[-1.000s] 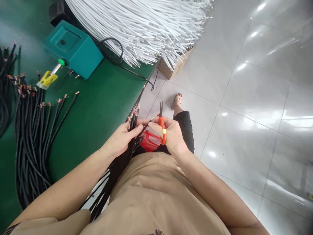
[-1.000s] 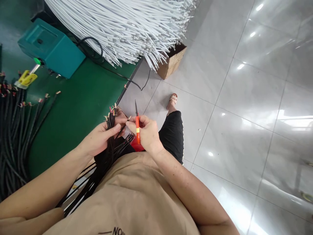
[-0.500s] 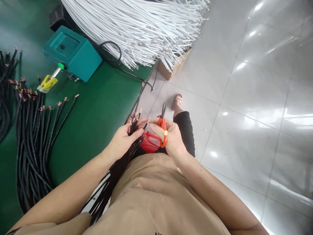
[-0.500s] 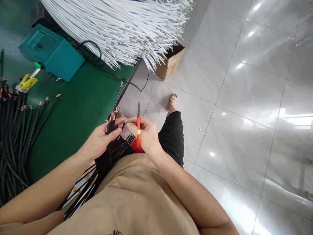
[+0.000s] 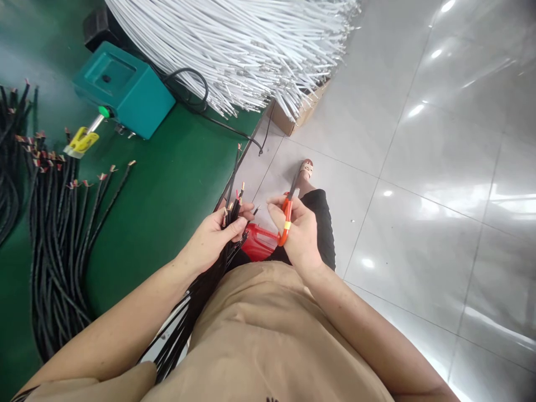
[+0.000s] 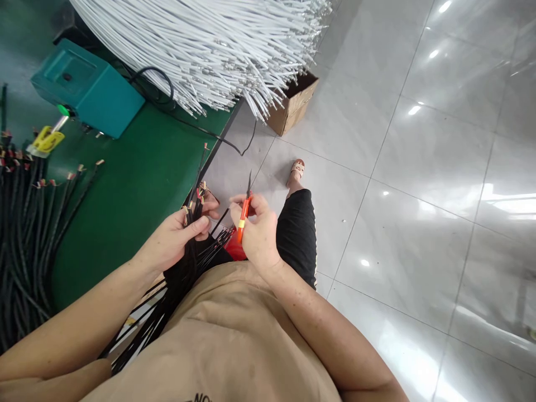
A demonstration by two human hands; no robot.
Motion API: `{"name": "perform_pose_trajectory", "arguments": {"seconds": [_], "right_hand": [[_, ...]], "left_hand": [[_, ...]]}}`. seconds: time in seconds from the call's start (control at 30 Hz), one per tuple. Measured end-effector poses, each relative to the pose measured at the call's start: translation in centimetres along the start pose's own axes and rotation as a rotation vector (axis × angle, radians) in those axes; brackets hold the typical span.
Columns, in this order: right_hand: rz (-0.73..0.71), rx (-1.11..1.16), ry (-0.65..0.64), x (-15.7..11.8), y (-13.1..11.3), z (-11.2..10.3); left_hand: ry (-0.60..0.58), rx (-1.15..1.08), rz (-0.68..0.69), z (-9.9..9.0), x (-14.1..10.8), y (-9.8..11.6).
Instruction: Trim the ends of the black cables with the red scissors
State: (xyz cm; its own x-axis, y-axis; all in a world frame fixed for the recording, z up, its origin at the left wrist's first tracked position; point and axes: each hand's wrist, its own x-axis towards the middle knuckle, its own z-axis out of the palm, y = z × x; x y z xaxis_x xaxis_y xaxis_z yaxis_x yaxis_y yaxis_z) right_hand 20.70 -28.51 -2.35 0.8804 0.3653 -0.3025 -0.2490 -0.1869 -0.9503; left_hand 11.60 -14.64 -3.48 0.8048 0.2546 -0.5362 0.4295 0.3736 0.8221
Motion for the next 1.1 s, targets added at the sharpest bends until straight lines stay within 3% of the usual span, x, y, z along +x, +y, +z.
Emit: {"name": "perform_pose_trajectory", "arguments": {"seconds": [0.13, 0.3, 0.57, 0.8, 0.9, 1.1], "right_hand": [[-0.129, -0.103, -0.086, 0.4, -0.1, 0.5], [-0.127, -0.261, -0.149, 0.6, -0.2, 1.0], [-0.015, -0.078, -0.184, 0.3, -0.3, 0.3], [0.037, 0.032, -0.291, 0.0, -0.1, 0.5], [-0.025, -0.103, -0.252, -0.2, -0.1, 0.0], [-0.365, -0.639, -0.179, -0.8, 0.6, -1.2]], "left_hand": [[-0.056, -0.007, 0.004, 0.1, -0.1, 0.0], [-0.125, 0.050, 0.025, 0.1, -0.2, 0.0], [0.098, 0.021, 0.097, 0.2, 0.0, -0.1], [0.027, 0.122, 0.116, 0.0, -0.3, -0.1], [0.019, 0.143, 0.130, -0.1, -0.4, -0.1], [0.020, 0.188, 0.124, -0.2, -0.4, 0.2]]}}
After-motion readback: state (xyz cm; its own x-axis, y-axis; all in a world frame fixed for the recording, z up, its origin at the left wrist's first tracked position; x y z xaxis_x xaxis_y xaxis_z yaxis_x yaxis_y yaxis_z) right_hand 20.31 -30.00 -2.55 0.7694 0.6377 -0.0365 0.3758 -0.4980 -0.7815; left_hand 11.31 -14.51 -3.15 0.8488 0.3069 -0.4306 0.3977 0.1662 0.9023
